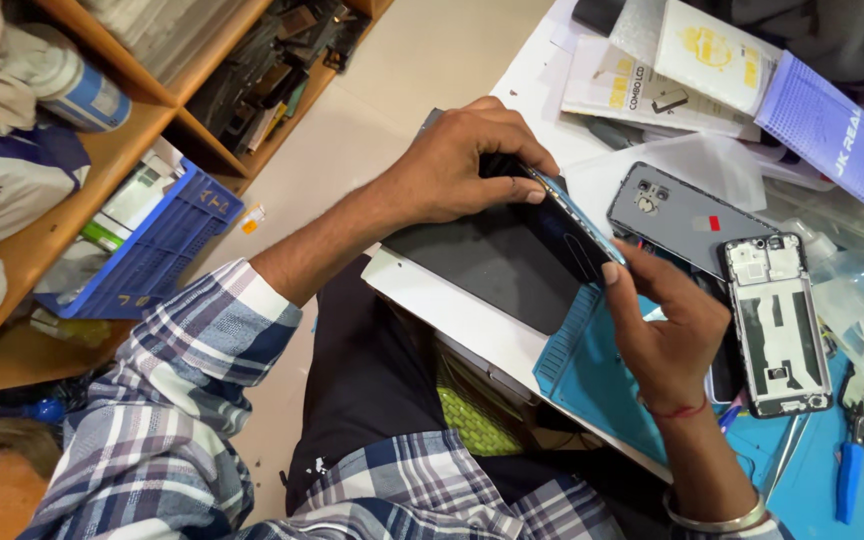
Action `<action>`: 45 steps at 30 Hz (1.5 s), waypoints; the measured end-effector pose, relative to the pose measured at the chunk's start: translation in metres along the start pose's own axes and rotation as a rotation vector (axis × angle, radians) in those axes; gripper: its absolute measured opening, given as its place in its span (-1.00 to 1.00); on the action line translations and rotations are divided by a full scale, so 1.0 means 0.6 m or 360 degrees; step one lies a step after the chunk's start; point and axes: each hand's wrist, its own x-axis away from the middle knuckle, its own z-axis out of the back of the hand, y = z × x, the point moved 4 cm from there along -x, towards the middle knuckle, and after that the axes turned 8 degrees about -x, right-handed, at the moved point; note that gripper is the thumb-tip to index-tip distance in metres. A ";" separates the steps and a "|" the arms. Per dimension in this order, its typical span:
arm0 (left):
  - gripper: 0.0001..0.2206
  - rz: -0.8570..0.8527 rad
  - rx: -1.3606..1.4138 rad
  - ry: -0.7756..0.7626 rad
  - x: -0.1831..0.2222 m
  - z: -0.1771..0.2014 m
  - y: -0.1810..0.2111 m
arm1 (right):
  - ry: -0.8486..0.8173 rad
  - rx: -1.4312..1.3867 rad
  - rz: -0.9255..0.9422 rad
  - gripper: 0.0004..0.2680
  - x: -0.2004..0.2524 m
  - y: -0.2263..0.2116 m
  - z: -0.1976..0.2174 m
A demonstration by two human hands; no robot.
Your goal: The person assembles a smartphone by connecting internal ribbon cables, placing a black metal shield over the motherboard, and snapping the screen assembly into the frame. The person then presses along the edges to secure the screen.
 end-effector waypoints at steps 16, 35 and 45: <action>-0.80 -0.0032 0.0036 0.0068 -0.005 -0.009 -0.004 | -0.0776 0.0407 -0.0275 -0.83 -0.202 -0.021 -0.032; -0.80 0.0007 0.0031 0.0054 -0.002 -0.019 -0.012 | -0.0987 0.0339 -0.0499 -0.87 -0.215 -0.016 -0.049; -0.82 0.0049 0.0056 0.0035 -0.012 -0.016 -0.008 | -0.0835 0.0184 -0.0478 -0.85 -0.196 0.004 -0.044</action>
